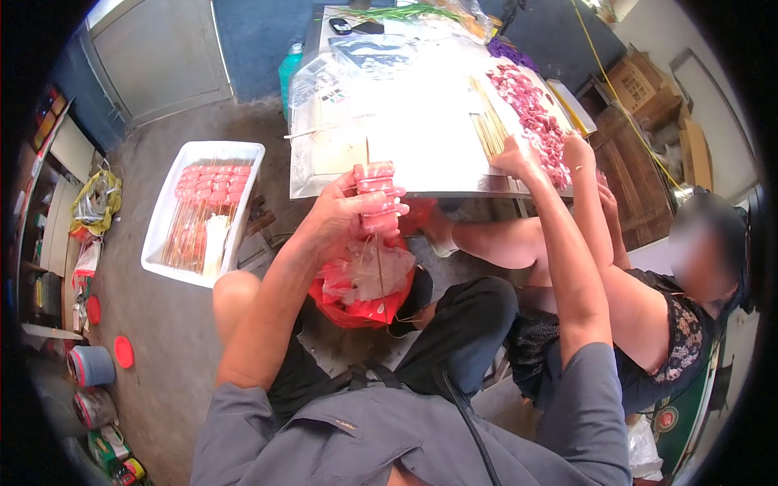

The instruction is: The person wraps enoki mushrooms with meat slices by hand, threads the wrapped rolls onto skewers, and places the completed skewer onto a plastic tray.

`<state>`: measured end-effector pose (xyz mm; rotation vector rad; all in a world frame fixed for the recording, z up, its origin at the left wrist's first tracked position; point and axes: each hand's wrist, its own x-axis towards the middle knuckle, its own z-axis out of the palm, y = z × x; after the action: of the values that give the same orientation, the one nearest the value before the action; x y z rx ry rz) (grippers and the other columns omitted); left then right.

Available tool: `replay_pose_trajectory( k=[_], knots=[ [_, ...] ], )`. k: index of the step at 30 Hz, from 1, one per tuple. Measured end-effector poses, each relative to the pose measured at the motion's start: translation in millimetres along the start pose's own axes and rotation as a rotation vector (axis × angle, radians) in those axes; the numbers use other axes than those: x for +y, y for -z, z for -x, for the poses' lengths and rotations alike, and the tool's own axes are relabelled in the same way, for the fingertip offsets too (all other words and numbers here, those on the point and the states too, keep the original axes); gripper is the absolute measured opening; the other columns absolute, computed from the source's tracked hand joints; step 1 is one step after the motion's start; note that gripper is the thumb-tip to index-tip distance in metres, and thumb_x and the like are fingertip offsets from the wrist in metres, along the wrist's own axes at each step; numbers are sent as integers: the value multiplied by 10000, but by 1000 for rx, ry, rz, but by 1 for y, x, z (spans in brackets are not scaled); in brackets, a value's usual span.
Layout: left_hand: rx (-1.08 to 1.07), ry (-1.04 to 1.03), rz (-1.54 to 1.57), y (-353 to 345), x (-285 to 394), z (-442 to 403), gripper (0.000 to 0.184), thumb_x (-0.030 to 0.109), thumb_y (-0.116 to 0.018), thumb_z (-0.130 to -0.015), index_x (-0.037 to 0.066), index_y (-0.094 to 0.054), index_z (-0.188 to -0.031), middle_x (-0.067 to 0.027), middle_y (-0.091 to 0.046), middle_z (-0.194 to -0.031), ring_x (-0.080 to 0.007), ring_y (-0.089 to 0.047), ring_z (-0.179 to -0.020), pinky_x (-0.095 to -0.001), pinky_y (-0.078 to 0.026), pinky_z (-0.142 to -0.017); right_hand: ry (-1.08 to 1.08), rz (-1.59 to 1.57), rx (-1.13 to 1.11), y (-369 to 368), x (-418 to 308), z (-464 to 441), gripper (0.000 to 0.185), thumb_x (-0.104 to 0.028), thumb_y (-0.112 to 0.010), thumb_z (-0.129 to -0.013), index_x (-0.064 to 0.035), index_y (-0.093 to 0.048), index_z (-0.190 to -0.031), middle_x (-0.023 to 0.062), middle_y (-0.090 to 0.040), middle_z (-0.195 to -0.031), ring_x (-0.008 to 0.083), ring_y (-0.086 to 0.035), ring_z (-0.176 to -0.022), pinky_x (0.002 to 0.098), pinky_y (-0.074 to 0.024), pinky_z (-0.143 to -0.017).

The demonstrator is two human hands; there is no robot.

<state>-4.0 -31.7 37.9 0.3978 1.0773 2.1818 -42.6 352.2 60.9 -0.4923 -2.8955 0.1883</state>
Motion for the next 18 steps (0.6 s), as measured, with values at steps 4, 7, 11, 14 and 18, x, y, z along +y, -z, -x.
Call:
replay_pose_trajectory(
  k=[4,7,11,14,18],
  knots=[
    [12,-6,4,1,1,0,561,97,-669,-907,5,-416,-1399,-194,-614,-1219,-328,-668,-1050,-426,-618,-773,-46,-76,-8,7,3,4,256,-224,-688,-683,32,-701,-691,165,-628,-559,253,-668,-545,385,-529,-551],
    [37,-9,6,0,2,-2,517,104,-675,-897,16,-474,-1365,-175,-618,-1196,-300,-671,-1025,-418,-607,-760,-131,-122,12,25,-1,13,239,-200,-671,-710,26,-674,-630,128,-585,-499,198,-625,-477,347,-494,-474],
    [50,-10,32,-2,3,-3,502,106,-665,-910,21,-474,-1367,-167,-619,-1197,-291,-671,-1029,-429,-611,-759,-189,-371,75,43,-4,54,290,-200,-695,-714,68,-698,-828,218,-697,-764,275,-702,-728,404,-534,-675],
    [55,-35,22,-2,1,-3,514,103,-652,-923,11,-444,-1384,-187,-613,-1240,-296,-660,-1069,-427,-616,-783,-64,-425,68,35,-27,105,197,-139,-647,-754,54,-680,-779,189,-668,-691,242,-667,-665,381,-527,-642],
    [29,-108,34,-1,-1,-1,496,91,-641,-927,37,-466,-1387,-169,-590,-1289,-282,-622,-1140,-462,-598,-833,138,-778,-108,-6,-66,191,83,-55,-682,-750,-18,-615,-720,72,-639,-670,108,-584,-625,310,-492,-575]
  ],
)
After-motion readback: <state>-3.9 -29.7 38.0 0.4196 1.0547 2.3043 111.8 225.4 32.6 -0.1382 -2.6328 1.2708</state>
